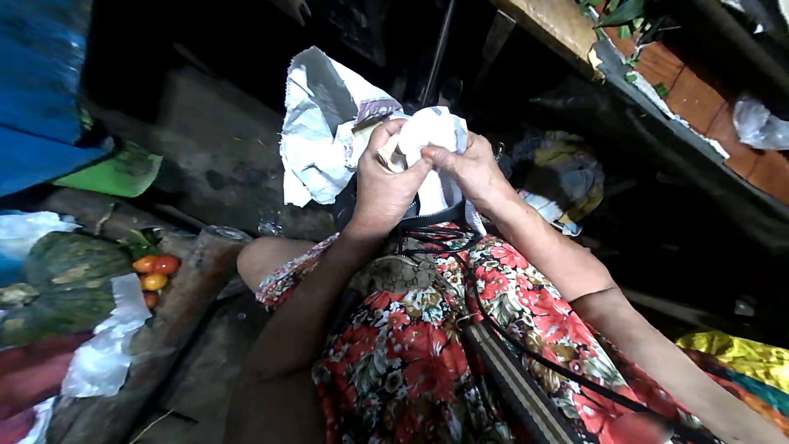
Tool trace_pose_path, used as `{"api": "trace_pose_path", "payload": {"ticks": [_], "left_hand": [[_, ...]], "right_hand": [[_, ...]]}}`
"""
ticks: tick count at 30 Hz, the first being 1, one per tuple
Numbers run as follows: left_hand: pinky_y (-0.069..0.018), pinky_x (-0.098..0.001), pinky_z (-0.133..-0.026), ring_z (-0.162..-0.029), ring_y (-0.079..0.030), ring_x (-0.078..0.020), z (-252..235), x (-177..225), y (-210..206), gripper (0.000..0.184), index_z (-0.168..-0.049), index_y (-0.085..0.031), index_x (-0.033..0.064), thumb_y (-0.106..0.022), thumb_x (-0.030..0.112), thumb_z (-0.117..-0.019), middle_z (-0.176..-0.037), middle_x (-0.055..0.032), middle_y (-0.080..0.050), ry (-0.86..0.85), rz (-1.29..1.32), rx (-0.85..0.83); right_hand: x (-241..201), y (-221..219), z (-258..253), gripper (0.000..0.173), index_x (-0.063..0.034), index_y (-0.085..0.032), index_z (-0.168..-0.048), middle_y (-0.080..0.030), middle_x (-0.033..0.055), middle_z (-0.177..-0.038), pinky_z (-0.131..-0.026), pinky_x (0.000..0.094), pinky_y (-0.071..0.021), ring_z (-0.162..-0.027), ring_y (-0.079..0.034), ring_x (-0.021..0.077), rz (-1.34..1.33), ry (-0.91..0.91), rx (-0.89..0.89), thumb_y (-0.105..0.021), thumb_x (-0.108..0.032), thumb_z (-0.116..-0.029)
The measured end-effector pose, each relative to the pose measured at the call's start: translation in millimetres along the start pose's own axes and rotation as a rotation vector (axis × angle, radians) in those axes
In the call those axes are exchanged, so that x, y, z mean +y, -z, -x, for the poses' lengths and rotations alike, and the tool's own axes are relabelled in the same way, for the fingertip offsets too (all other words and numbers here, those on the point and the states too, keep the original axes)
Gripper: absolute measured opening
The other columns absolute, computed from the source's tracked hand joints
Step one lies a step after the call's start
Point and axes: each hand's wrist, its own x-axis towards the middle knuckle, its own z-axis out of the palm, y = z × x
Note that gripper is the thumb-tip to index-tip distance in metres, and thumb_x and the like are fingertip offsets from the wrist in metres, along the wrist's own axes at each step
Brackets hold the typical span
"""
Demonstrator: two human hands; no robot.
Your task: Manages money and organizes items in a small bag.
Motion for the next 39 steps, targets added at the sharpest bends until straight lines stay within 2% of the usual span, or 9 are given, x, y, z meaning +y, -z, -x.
{"api": "trace_pose_path", "payload": {"ticks": [5, 8, 13, 15, 17, 20, 25, 32, 39], "left_hand": [[-0.0579, -0.0213, -0.08, -0.083, -0.067, -0.0046, 1.0, 1.6, 7.5, 0.058, -0.128, -0.052, -0.003, -0.08, -0.003, -0.0772, -0.093, 0.002, -0.068, -0.009, 0.006, -0.066], [-0.0555, -0.0199, -0.077, -0.083, -0.065, -0.003, -2.5, 5.8, 16.6, 0.058, -0.131, -0.053, -0.0014, -0.082, 0.009, -0.0816, -0.1, -0.0015, -0.07, 0.044, -0.242, -0.138], [-0.0512, -0.0624, -0.089, -0.106, -0.064, -0.0382, -21.9, 30.0, 13.3, 0.068, -0.127, -0.062, 0.0034, -0.087, 0.044, -0.0782, -0.121, -0.0208, -0.064, 0.251, -0.905, -0.596], [-0.0514, -0.0656, -0.085, -0.105, -0.065, -0.0409, -25.5, 25.3, 8.7, 0.065, -0.12, -0.064, 0.0049, -0.083, 0.052, -0.0798, -0.114, -0.0202, -0.067, 0.27, -1.052, -0.716], [-0.0518, -0.064, -0.081, -0.096, -0.067, -0.0388, -26.0, 22.7, 3.2, 0.048, -0.114, -0.066, 0.006, -0.078, 0.044, -0.0872, -0.101, -0.0175, -0.069, 0.242, -1.069, -0.752], [-0.0523, -0.0622, -0.08, -0.093, -0.068, -0.0376, -24.2, 25.5, -1.9, 0.028, -0.112, -0.068, 0.0069, -0.071, 0.029, -0.0948, -0.097, -0.0165, -0.07, 0.21, -1.048, -0.719], [-0.0518, -0.0646, -0.086, -0.102, -0.069, -0.0408, -19.2, 34.0, 5.6, 0.036, -0.128, -0.067, 0.0084, -0.07, 0.015, -0.0928, -0.112, -0.0198, -0.071, 0.134, -0.99, -0.44], [-0.0521, -0.0604, -0.09, -0.11, -0.068, -0.0396, -9.7, 30.5, 13.8, 0.039, -0.127, -0.067, 0.0038, -0.066, 0.008, -0.0878, -0.12, -0.0211, -0.07, 0.031, -1.028, -0.192], [-0.0523, -0.0622, -0.087, -0.108, -0.068, -0.0419, -10.9, 43.3, 5.7, 0.038, -0.126, -0.067, 0.0024, -0.066, 0.01, -0.0885, -0.12, -0.0224, -0.069, 0.033, -1.108, -0.206]], "right_hand": [[-23.0, 31.2, -1.7, 0.012, -0.0029, -0.067, -0.106, -0.071, -0.0014, -0.088, -0.077, 0.0278, -0.0608, -0.08, -0.069, 0.0051, 0.034, 0.086, 0.179, -0.065, -0.004, -0.0945], [-51.7, 79.6, 11.1, 0.017, -0.0056, -0.068, -0.109, -0.072, -0.0064, -0.096, -0.083, 0.0251, -0.0601, -0.087, -0.069, 0.0015, 0.177, 0.207, -0.034, -0.063, -0.001, -0.094], [-82.4, 126.5, 40.3, 0.025, -0.0062, -0.07, -0.121, -0.072, -0.0045, -0.108, -0.087, 0.0195, -0.0576, -0.095, -0.066, -0.0031, 0.518, 0.131, -0.413, -0.063, -0.01, -0.0972], [-75.4, 113.2, 44.2, 0.034, -0.0131, -0.069, -0.13, -0.072, -0.0012, -0.118, -0.091, 0.0283, -0.0572, -0.101, -0.068, 0.0027, 0.723, -0.001, -0.504, -0.061, -0.012, -0.0971], [-54.8, 91.4, 43.2, 0.044, -0.0173, -0.061, -0.142, -0.072, 0.0062, -0.123, -0.095, 0.0469, -0.0556, -0.106, -0.07, 0.0178, 0.862, -0.14, -0.595, -0.06, -0.011, -0.0993], [-25.6, 68.3, 46.3, 0.035, -0.0145, -0.065, -0.134, -0.073, 0.0134, -0.104, -0.084, 0.0584, -0.055, -0.094, -0.071, 0.0317, 0.987, -0.15, -0.653, -0.062, -0.012, -0.0992], [-15.5, 64.9, 83.0, 0.016, -0.0081, -0.073, -0.102, -0.07, 0.0106, -0.091, -0.077, 0.0481, -0.0584, -0.087, -0.07, 0.0284, 1.12, 0.232, -0.546, -0.061, -0.003, -0.0916], [-11.6, 68.1, 99.3, 0.019, -0.007, -0.074, -0.101, -0.069, 0.0107, -0.085, -0.078, 0.0447, -0.0573, -0.084, -0.07, 0.0285, 1.149, 0.34, -0.521, -0.056, -0.004, -0.0962], [-3.3, 85.2, 96.4, 0.019, -0.0037, -0.073, -0.104, -0.072, 0.0123, -0.094, -0.083, 0.0464, -0.0583, -0.091, -0.072, 0.0283, 1.101, 0.274, -0.357, -0.059, -0.002, -0.0923]]}}
